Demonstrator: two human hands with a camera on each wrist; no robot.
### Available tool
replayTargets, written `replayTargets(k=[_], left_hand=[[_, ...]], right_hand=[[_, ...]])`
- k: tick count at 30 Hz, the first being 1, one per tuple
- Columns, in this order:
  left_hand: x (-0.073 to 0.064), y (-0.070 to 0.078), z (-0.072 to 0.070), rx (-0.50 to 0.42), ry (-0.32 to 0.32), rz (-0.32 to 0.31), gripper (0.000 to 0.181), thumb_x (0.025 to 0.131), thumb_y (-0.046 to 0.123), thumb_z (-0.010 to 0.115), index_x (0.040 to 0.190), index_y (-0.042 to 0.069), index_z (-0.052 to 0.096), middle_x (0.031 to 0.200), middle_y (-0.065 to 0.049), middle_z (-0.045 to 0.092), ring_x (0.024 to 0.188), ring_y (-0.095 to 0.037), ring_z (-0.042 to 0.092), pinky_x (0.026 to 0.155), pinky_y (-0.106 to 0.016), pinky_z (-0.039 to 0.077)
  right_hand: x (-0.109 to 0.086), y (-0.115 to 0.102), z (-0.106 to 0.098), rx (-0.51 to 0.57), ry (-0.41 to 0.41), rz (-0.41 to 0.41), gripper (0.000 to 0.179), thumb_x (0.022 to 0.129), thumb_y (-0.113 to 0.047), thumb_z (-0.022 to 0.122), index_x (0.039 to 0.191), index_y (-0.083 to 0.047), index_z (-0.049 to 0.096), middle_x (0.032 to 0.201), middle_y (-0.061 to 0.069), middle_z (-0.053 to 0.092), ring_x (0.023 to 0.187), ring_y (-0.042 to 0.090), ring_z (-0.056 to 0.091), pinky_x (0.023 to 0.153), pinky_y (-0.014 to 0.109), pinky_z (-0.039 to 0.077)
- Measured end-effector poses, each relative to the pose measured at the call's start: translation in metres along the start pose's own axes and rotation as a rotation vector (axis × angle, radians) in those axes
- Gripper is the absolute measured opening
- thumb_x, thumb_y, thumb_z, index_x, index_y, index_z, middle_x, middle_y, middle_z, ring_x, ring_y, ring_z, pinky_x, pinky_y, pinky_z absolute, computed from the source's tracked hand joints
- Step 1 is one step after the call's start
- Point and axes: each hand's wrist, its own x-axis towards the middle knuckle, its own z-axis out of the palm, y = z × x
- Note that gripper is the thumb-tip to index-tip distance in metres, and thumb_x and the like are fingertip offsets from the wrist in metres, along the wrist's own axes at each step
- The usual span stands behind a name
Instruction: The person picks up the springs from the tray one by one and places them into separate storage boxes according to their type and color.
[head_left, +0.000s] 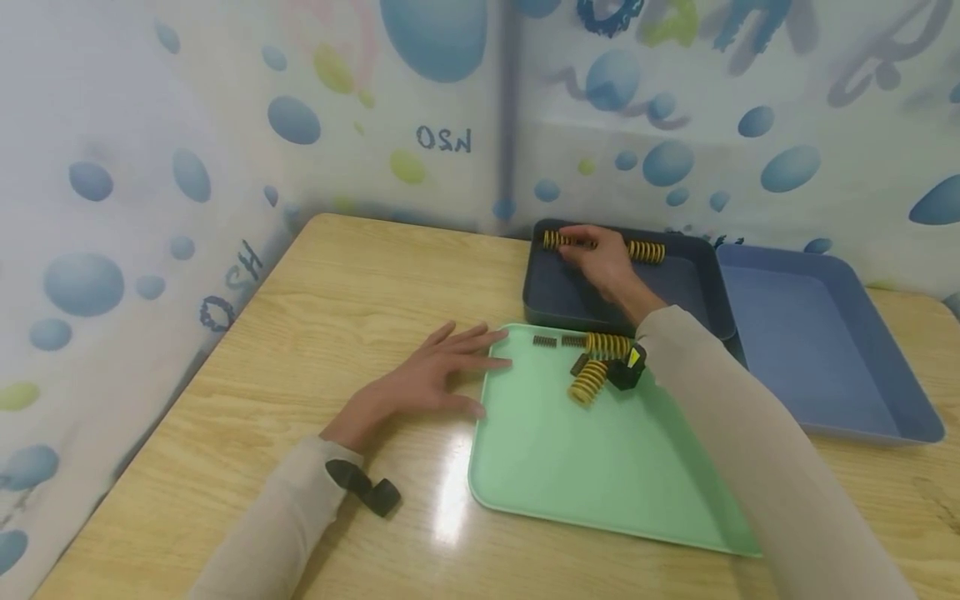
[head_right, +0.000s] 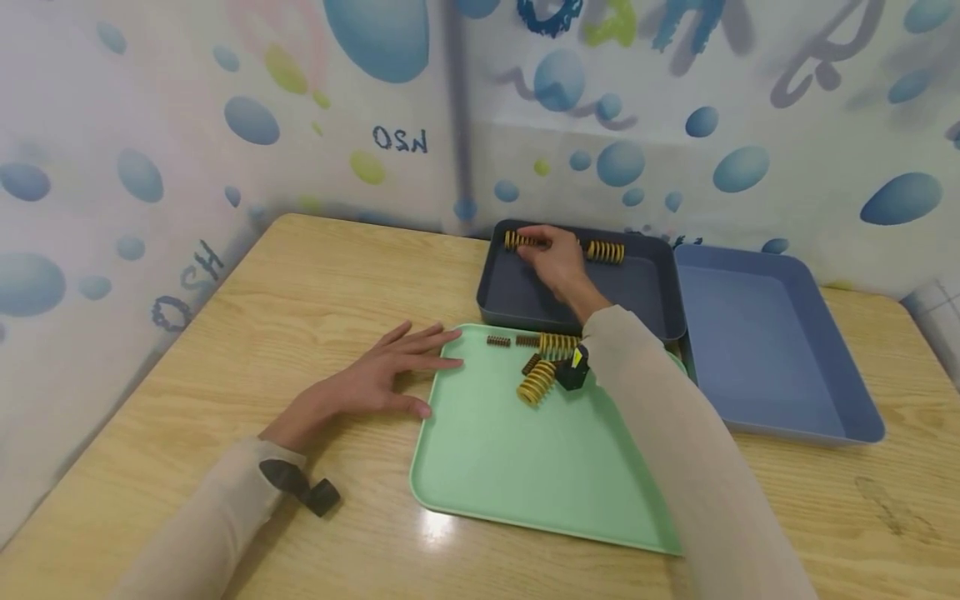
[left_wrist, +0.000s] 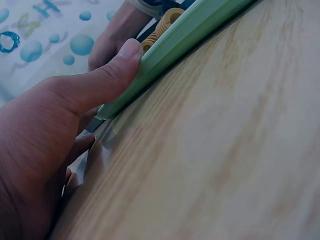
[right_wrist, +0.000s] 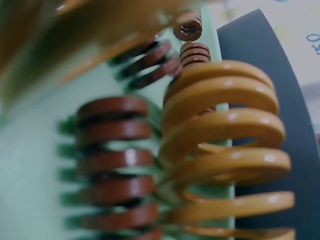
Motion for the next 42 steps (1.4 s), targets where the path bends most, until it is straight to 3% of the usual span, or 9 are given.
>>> replayTargets(k=[4,14,18,25,31,34,37,40,42], left_hand=[[0.000,0.001,0.000,0.001,0.003,0.003,0.069,0.081,0.055,0.069,0.140,0.026,0.051,0.156,0.004,0.025,0.144,-0.023,0.015,0.113,-0.054,0.000],[0.000,0.002,0.000,-0.004,0.014,-0.003,0.068,0.079,0.052,0.072,0.139,0.023,0.053,0.156,0.001,0.027,0.144,-0.026,0.017,0.112,-0.055,0.000],[0.000,0.001,0.001,0.001,0.011,-0.007,0.069,0.080,0.052,0.071,0.139,0.023,0.053,0.156,0.001,0.027,0.144,-0.026,0.016,0.112,-0.056,0.001],[0.001,0.002,0.001,0.003,0.001,-0.008,0.068,0.080,0.051,0.071,0.139,0.023,0.052,0.156,0.001,0.025,0.144,-0.026,0.016,0.112,-0.056,0.000],[0.002,0.001,0.000,0.004,-0.009,-0.008,0.068,0.080,0.051,0.071,0.139,0.024,0.052,0.156,0.002,0.025,0.144,-0.026,0.016,0.112,-0.056,0.000],[0.003,0.002,-0.001,0.001,-0.013,-0.008,0.068,0.080,0.052,0.070,0.140,0.024,0.052,0.156,0.002,0.025,0.144,-0.025,0.015,0.112,-0.055,0.000],[0.003,0.002,-0.001,-0.007,-0.013,-0.009,0.067,0.081,0.053,0.069,0.140,0.025,0.052,0.156,0.002,0.025,0.144,-0.024,0.015,0.112,-0.055,0.000],[0.002,0.003,-0.001,-0.001,-0.005,-0.001,0.067,0.081,0.054,0.068,0.140,0.025,0.052,0.156,0.001,0.025,0.144,-0.026,0.015,0.112,-0.055,0.000],[0.002,0.003,-0.001,0.000,0.002,0.004,0.068,0.081,0.055,0.068,0.140,0.024,0.052,0.156,0.000,0.026,0.144,-0.027,0.015,0.112,-0.056,0.000]], right_hand=[[-0.004,-0.003,-0.002,0.103,-0.011,0.003,0.035,0.093,0.000,0.060,0.128,-0.002,0.059,0.124,0.015,0.056,0.102,0.023,0.062,0.089,0.031,0.050],[-0.027,-0.014,-0.013,0.237,-0.018,0.054,0.035,0.093,-0.005,0.061,0.128,-0.001,0.058,0.121,0.013,0.058,0.094,0.017,0.065,0.092,0.034,0.049],[-0.045,-0.017,-0.020,0.197,-0.062,0.026,0.038,0.094,-0.011,0.061,0.130,-0.001,0.056,0.124,0.014,0.056,0.095,0.017,0.064,0.092,0.038,0.048],[-0.085,-0.017,-0.037,0.007,-0.120,-0.028,0.037,0.092,-0.026,0.065,0.126,-0.012,0.061,0.125,0.003,0.057,0.098,0.018,0.063,0.085,0.036,0.051],[-0.125,-0.011,-0.052,-0.025,-0.165,-0.026,0.042,0.091,-0.034,0.066,0.127,-0.013,0.060,0.126,0.002,0.057,0.097,0.023,0.058,0.082,0.037,0.051],[-0.142,-0.003,-0.056,-0.033,-0.205,-0.056,0.042,0.091,-0.035,0.065,0.127,-0.013,0.059,0.112,0.003,0.058,0.078,0.024,0.052,0.069,0.034,0.047],[-0.154,0.008,-0.057,0.021,-0.268,-0.109,0.041,0.094,-0.028,0.064,0.128,-0.007,0.058,0.083,0.006,0.050,0.060,0.024,0.036,0.057,0.040,0.035],[-0.161,0.017,-0.055,0.077,-0.334,-0.128,0.039,0.094,-0.022,0.063,0.127,-0.002,0.057,0.067,0.004,0.037,0.052,0.022,0.027,0.052,0.041,0.029],[-0.163,0.022,-0.054,0.070,-0.364,-0.128,0.039,0.094,-0.020,0.064,0.127,-0.002,0.057,0.066,0.003,0.038,0.049,0.021,0.025,0.050,0.040,0.030]])
